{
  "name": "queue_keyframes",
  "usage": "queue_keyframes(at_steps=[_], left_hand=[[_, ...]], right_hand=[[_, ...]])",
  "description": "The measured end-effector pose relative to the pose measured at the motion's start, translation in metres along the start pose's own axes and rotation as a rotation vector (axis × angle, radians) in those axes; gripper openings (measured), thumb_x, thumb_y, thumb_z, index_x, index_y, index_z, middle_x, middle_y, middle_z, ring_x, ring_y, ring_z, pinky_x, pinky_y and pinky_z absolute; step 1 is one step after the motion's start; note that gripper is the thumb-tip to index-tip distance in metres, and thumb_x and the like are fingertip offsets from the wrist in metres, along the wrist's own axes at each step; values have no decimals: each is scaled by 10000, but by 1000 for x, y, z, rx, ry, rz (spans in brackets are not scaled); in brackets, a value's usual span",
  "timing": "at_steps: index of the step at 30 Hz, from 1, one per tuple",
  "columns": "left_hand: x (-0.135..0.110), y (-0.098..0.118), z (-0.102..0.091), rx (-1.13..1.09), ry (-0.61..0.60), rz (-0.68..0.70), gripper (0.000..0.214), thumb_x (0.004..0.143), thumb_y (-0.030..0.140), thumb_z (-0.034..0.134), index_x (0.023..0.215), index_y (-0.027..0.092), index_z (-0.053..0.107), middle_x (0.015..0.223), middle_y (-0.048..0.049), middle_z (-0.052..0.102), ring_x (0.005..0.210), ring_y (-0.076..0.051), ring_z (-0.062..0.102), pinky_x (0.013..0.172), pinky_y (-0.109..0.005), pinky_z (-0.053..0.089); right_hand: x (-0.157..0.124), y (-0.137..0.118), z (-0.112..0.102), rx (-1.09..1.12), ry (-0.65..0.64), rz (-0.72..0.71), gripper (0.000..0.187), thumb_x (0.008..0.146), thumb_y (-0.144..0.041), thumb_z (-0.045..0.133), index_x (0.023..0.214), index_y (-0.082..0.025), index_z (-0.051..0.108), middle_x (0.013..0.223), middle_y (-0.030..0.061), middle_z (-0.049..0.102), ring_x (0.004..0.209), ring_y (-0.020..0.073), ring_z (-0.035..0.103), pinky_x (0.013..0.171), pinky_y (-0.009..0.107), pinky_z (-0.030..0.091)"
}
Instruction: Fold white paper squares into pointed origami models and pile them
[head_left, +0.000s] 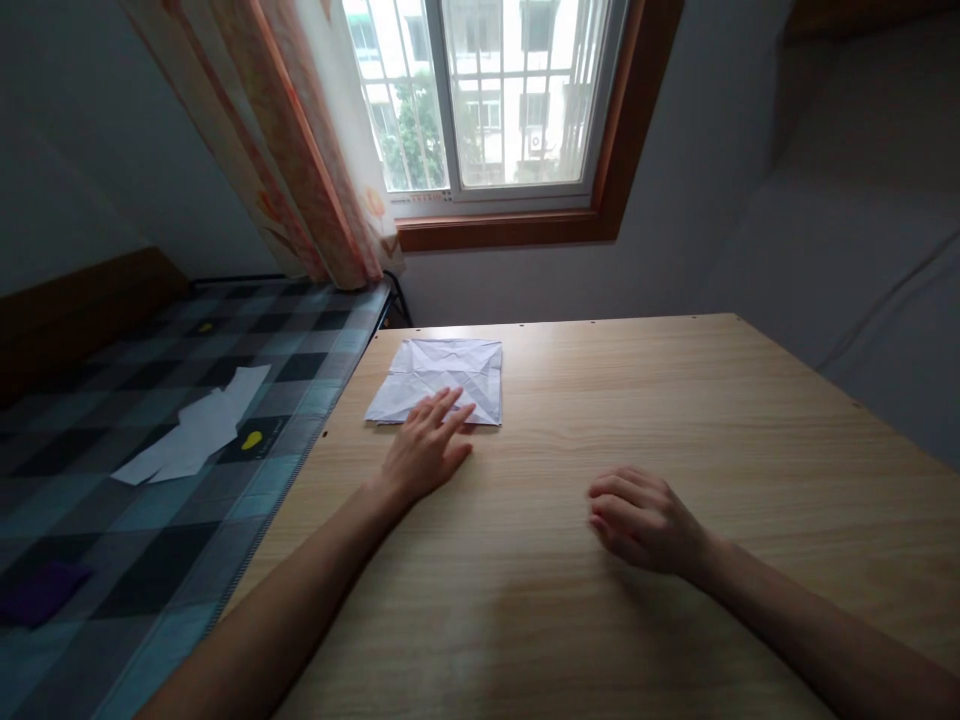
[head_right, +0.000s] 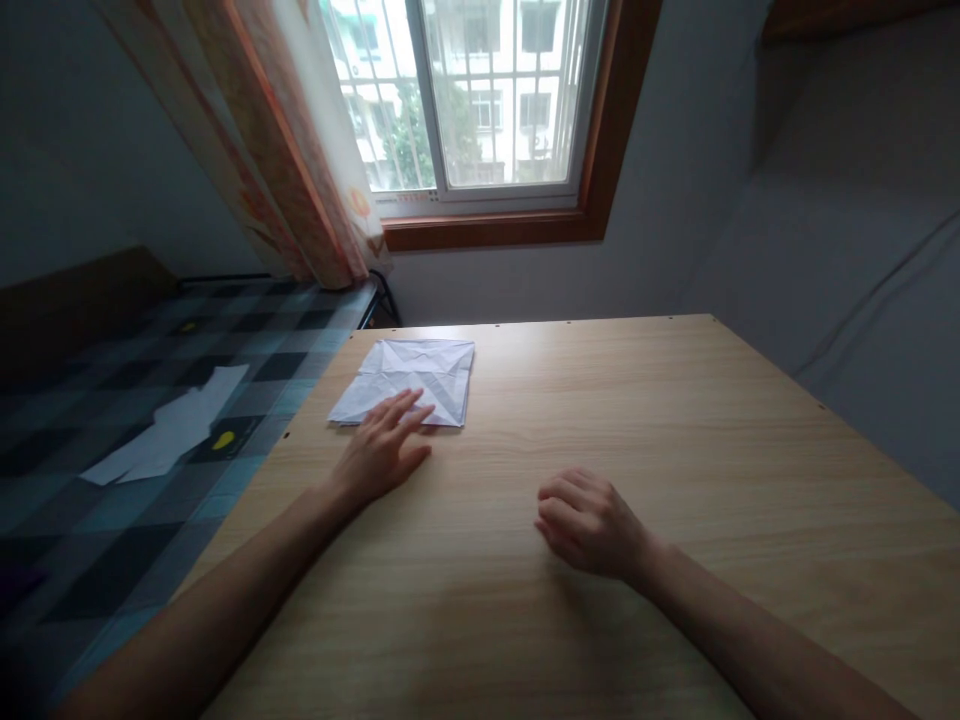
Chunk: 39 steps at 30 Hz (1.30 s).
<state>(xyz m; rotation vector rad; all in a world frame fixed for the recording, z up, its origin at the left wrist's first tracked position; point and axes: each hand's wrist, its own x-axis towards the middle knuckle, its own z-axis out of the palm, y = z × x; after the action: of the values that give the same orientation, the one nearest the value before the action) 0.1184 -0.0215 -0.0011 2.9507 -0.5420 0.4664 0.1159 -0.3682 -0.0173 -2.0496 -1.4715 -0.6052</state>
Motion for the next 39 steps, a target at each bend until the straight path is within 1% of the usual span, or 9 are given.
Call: queue_keyframes(at_steps=[3, 7, 11, 15, 21, 27, 33, 36, 39], left_hand=[[9, -30, 2, 90, -58, -137, 599, 923, 471, 520, 1465, 227, 440, 1616, -103, 279, 1491, -344, 246, 1193, -556, 229], [14, -55, 1, 125, -209, -216, 522, 983, 488, 419, 1435, 232, 475, 1544, -91, 425, 1433, -304, 380, 1146, -515, 329], [13, -67, -7, 197, -197, -134, 455, 989, 459, 413, 1332, 212, 582, 1438, -94, 556, 1332, -277, 510, 1095, -424, 411], [8, -75, -16, 200, -149, -181, 409, 992, 391, 368, 1172, 202, 683, 1275, -110, 674, 1155, -287, 642, 972, -415, 499], [-2, -87, -16, 200, -97, -270, 389, 944, 330, 401, 1130, 217, 723, 1223, -86, 707, 1062, -293, 688, 817, -377, 540], [-2, -92, -12, 127, 37, -372, 471, 954, 489, 389, 967, 209, 768, 1081, -98, 756, 957, -287, 710, 772, -347, 527], [3, -95, -10, 38, 104, -352, 369, 916, 328, 424, 1055, 196, 739, 1105, -71, 753, 1019, -241, 699, 891, -334, 532], [9, -81, -16, 23, 223, -357, 365, 931, 295, 423, 1104, 181, 723, 1186, -86, 724, 1115, -234, 666, 995, -360, 497], [17, -46, -28, -59, 406, -265, 305, 923, 294, 489, 1069, 198, 739, 1093, -80, 756, 1017, -238, 704, 919, -360, 529]], right_hand=[[4, -2, 3, 8, -15, -23, 94, 904, -138, 519, 870, -201, 579, 873, 66, 671, 790, 189, 594, 714, 333, 488], [6, -3, 4, 5, -27, -32, 96, 911, -130, 509, 915, -197, 579, 898, 67, 673, 802, 190, 594, 736, 338, 495], [4, -2, 4, 5, -26, -28, 90, 917, -129, 511, 921, -191, 576, 903, 69, 674, 794, 188, 591, 727, 337, 492], [3, -1, 4, 13, -17, -32, 80, 912, -129, 524, 924, -185, 579, 905, 72, 674, 788, 191, 589, 722, 341, 491], [3, 0, 4, 24, -28, -27, 77, 909, -126, 533, 926, -183, 582, 911, 73, 676, 792, 195, 588, 723, 347, 489], [4, 0, 3, 39, -18, -17, 78, 908, -127, 533, 926, -186, 580, 908, 74, 679, 782, 192, 588, 716, 342, 492], [5, -1, 2, 55, -25, -7, 80, 908, -128, 531, 929, -188, 580, 900, 75, 678, 770, 196, 591, 691, 346, 502], [5, -2, 2, 62, 1, 16, 101, 896, -122, 550, 952, -193, 595, 948, 84, 679, 817, 208, 611, 714, 358, 527], [4, -1, 2, 90, 90, 128, 190, 903, -150, 572, 1080, -206, 613, 1173, 128, 632, 1031, 249, 616, 847, 415, 550]])
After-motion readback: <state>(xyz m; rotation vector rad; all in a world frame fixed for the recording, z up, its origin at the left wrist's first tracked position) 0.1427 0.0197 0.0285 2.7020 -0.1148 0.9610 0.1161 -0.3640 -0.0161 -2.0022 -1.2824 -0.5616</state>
